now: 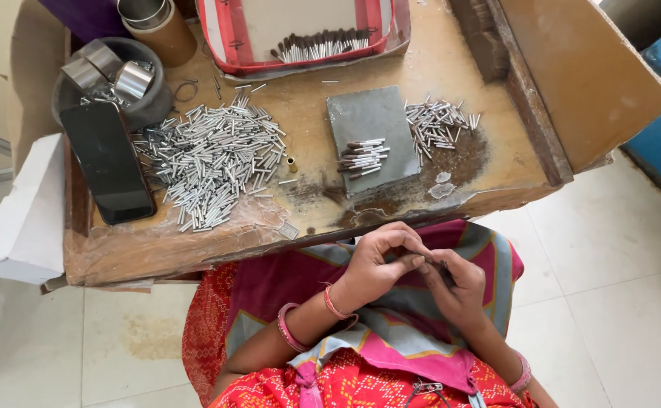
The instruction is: Assembling small metal rods into cylindrical components on a workbench.
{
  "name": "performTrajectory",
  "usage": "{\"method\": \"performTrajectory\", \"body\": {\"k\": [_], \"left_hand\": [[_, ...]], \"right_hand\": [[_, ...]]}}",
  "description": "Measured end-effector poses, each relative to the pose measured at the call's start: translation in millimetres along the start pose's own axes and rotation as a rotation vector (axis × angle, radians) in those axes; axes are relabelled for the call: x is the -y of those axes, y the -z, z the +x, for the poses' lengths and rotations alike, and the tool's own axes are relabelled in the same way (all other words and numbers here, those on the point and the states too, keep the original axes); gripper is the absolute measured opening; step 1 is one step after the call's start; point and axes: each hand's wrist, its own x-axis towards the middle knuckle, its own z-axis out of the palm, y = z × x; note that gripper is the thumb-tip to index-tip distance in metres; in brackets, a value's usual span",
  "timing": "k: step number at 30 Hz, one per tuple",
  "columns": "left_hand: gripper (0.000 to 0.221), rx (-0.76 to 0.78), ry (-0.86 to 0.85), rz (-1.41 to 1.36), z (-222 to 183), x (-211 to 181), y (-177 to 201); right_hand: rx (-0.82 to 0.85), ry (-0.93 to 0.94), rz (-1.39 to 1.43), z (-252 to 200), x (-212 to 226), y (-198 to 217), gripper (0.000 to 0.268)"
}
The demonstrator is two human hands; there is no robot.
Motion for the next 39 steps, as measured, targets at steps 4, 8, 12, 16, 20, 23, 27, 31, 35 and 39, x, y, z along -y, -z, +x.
{"method": "performTrajectory", "body": {"k": [4,8,12,16,20,23,27,31,35,39], "left_hand": [[0.01,0.0,0.056,-0.037,1.2,-8.0,-0.3],[0.005,-0.064,0.063,-0.009,-1.0,-2.1,-1.0],[0.004,-0.089,0.085,-0.041,-1.7,-0.2,-4.0],[0.003,-0.075,0.127,-0.198,-2.5,4.9,-6.1],[0.007,-0.025,0.14,-0.265,-1.8,6.9,-9.5],[0.01,0.014,0.08,-0.226,-3.3,18.1,-9.2],[0.006,0.031,0.057,-0.232,-4.1,33.1,-5.6],[0.005,0.012,0.22,-0.514,-1.1,38.8,-0.5],[0.005,-0.011,0.117,-0.361,3.4,31.1,-1.2],[0.003,0.021,0.064,-0.349,1.9,28.9,-6.6]], "right_hand": [[-0.035,-0.005,-0.051,-2.0,-5.7,-1.6,0.013],[-0.044,0.007,-0.055,-1.0,-5.0,-3.3,0.013],[-0.049,0.007,-0.046,-1.0,-2.9,-3.2,0.016],[-0.06,-0.006,-0.044,-7.2,-6.1,-4.2,0.014],[-0.106,-0.066,0.094,-12.0,-6.6,-4.8,0.008],[-0.079,-0.032,0.113,-9.1,-1.4,-1.7,0.006],[-0.009,0.082,-0.018,-6.0,-0.9,3.4,0.007],[0.013,0.089,-0.112,-14.3,-15.9,3.2,0.007],[-0.055,-0.002,-0.062,-17.7,-21.6,-2.0,0.015],[-0.078,-0.019,0.098,-13.4,-12.2,-3.2,0.016]]}}
